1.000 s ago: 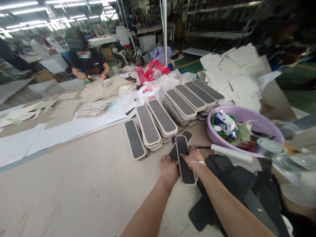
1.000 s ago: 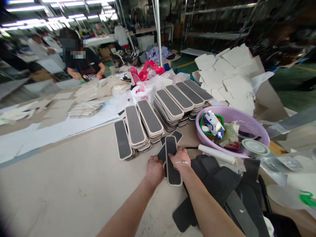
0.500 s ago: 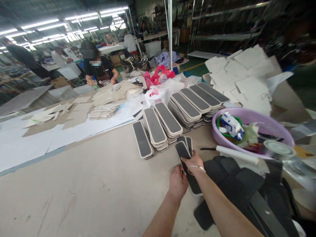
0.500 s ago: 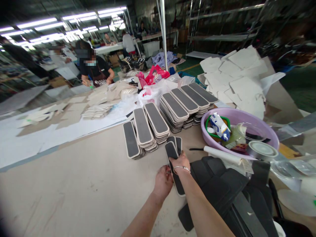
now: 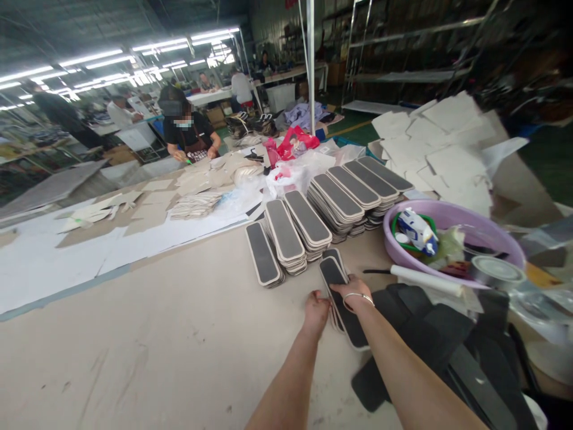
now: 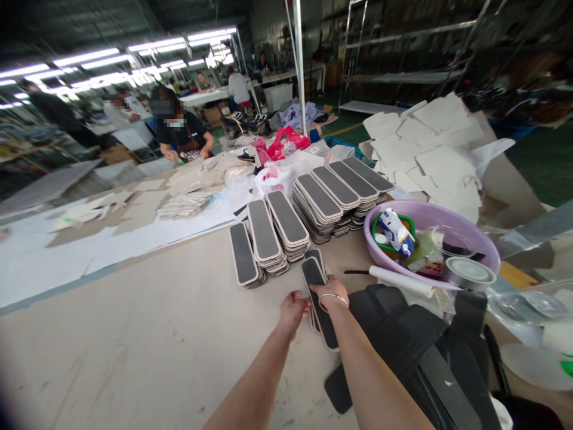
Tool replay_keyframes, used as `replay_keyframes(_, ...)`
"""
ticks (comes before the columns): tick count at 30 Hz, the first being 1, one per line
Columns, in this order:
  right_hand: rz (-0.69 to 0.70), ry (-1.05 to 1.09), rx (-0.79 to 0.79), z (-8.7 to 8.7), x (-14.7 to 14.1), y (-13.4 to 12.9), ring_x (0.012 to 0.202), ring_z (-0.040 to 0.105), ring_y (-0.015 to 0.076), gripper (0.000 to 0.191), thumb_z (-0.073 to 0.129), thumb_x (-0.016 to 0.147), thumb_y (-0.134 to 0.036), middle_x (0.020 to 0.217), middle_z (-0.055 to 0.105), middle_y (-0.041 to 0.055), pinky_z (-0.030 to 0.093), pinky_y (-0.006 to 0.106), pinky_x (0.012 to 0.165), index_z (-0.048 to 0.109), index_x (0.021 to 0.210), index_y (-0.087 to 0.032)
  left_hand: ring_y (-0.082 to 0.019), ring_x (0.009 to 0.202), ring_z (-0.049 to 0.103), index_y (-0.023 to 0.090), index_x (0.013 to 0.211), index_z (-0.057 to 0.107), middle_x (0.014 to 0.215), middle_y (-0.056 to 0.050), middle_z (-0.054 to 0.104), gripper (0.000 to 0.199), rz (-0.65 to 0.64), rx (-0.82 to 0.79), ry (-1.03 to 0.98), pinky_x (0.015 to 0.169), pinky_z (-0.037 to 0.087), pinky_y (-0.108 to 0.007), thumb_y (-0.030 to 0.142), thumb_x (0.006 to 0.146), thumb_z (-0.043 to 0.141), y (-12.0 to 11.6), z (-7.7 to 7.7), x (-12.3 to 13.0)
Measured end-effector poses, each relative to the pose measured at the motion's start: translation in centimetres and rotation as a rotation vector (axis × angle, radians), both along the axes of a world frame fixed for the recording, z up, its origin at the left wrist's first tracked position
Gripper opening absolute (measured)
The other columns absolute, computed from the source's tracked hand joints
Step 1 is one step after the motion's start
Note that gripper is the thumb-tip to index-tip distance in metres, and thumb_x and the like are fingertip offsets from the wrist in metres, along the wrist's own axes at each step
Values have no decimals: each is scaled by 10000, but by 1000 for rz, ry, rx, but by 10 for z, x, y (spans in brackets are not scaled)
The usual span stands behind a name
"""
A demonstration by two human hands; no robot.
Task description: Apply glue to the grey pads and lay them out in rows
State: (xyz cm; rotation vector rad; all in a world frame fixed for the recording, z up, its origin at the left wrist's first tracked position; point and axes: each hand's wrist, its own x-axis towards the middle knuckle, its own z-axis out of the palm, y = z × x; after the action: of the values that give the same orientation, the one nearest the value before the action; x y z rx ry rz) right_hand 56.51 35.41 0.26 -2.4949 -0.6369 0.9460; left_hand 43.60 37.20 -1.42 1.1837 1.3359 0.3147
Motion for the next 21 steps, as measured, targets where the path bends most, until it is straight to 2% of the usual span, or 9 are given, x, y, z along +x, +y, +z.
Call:
replay_keyframes(3, 3, 81, 86, 1, 5, -12, 739, 650, 180, 344, 671, 748, -454, 795, 681, 42, 511, 322, 725, 646, 925, -159, -169, 760, 652, 90, 1195, 485, 800, -47, 666, 413, -24, -29, -4, 684, 505, -263, 210, 805, 554, -6, 8, 0)
replay_keyframes(6, -44, 91, 213, 11, 2, -36, 755, 665, 221, 353, 627, 738, -487, 777, 693, 55, 510, 292, 666, 658, 907, -178, -211, 1010, 610, 103, 1231, 490, 1080, -118, 634, 497, -27, 123, -20, 875, 478, -309, 314, 797, 609, -20, 24, -9)
replay_keyframes(8, -57, 83, 323, 22, -5, -59, 844, 662, 244, 419, 582, 737, -527, 872, 700, 75, 519, 304, 714, 645, 960, -177, -246, 1224, 484, 119, 1321, 424, 1315, -158, 503, 643, -41, 309, -87, 1025, 392, -341, 351, 766, 652, -32, 38, -20)
replay_keyframes(10, -41, 90, 440, 35, -17, -83, 939, 640, 244, 494, 553, 725, -563, 994, 686, 80, 514, 320, 812, 620, 1034, -184, -263, 1342, 353, 141, 1393, 335, 1439, -160, 379, 751, -81, 417, -215, 1107, 308, -370, 360, 755, 665, -45, 54, -35)
replay_keyframes(12, 37, 117, 572, 48, -32, -103, 1002, 613, 251, 485, 563, 711, -573, 1055, 666, 81, 493, 348, 893, 626, 1020, -204, -272, 1364, 321, 158, 1415, 293, 1459, -151, 358, 772, -125, 421, -369, 1127, 288, -392, 359, 766, 658, -58, 68, -49)
replay_keyframes(14, 170, 136, 689, 58, -45, -114, 1000, 601, 262, 383, 595, 720, -543, 1028, 660, 83, 482, 389, 919, 648, 934, -230, -281, 1351, 344, 171, 1396, 324, 1436, -145, 392, 711, -156, 444, -488, 1125, 297, -410, 360, 788, 642, -70, 77, -63)
replay_keyframes(17, 341, 126, 791, 62, -62, -118, 994, 590, 263, 281, 615, 751, -481, 991, 640, 91, 472, 423, 930, 644, 887, -235, -285, 1333, 366, 181, 1337, 393, 1383, -140, 444, 582, -157, 524, -540, 1121, 297, -438, 364, 825, 600, -82, 76, -82)
replay_keyframes(21, 425, 77, 826, 43, -80, -115, 1106, 548, 263, 405, 669, 715, -402, 1101, 597, 109, 438, 413, 990, 571, 1051, -198, -286, 1301, 399, 148, 1276, 434, 1332, -167, 478, 496, -177, 562, -421, 1102, 316, -459, 394, 852, 510, -89, 55, -105)
